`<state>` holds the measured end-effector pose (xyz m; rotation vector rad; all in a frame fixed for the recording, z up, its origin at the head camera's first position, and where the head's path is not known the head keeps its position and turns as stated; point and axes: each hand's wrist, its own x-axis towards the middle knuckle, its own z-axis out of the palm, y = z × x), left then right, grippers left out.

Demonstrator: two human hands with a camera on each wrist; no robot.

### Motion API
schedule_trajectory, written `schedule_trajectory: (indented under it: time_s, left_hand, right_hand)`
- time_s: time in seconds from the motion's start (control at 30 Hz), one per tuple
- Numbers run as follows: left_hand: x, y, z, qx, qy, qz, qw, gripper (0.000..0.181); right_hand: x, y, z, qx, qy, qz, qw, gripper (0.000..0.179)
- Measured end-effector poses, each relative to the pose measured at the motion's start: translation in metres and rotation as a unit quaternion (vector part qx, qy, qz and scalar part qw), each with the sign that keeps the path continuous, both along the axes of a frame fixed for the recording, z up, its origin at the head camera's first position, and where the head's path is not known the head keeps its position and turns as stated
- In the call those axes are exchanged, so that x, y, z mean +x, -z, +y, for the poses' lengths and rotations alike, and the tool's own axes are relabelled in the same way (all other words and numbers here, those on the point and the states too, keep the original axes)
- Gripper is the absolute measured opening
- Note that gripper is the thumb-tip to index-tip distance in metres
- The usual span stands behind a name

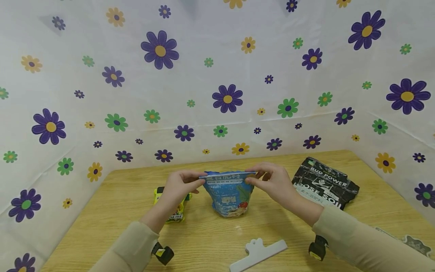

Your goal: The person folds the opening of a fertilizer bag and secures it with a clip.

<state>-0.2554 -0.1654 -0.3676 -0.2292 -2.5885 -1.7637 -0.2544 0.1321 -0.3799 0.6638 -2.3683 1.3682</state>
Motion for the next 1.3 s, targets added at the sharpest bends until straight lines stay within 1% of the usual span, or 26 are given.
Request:
schedule_trajectory:
  time_s: [0.17,0.37,0.63,0.83,1.0,1.3]
  left_hand:
    - [0.0012,0.0000,0.0018,0.004,-0.008,0.003,1.0000,0.025]
    - [0.0031,0.0007,0.0042,0.012,-0.019,0.003,0.9997,0.023]
    - [0.0040,0.0023,0.0031,0.019,-0.009,0.005,0.9998,0.022]
    - [0.0045,0.0033,0.0034,0.027,-0.011,0.006,0.9995,0.021]
    - [0.0035,0.0036,0.0039,0.033,-0.017,-0.003,0.9993,0.022]
    - [0.0036,0.0039,0.0043,0.031,-0.014,-0.008,0.9994,0.023]
  right_hand:
    - [0.0000,0.0000,0.0002,-0.005,-0.002,0.003,1.0000,0.018]
    - [-0.0012,-0.0004,0.0007,-0.012,-0.010,-0.008,0.9998,0.015]
    - [-0.0016,-0.0007,0.0004,-0.011,-0.011,-0.014,0.9998,0.011]
    - [-0.0016,-0.0016,0.0003,-0.009,-0.010,-0.020,0.9997,0.010]
    - [-0.0029,-0.0017,0.0005,-0.007,-0.010,-0.021,0.9997,0.009]
    - [-0.0050,-0.0001,0.0024,0.010,0.001,-0.020,0.9998,0.007]
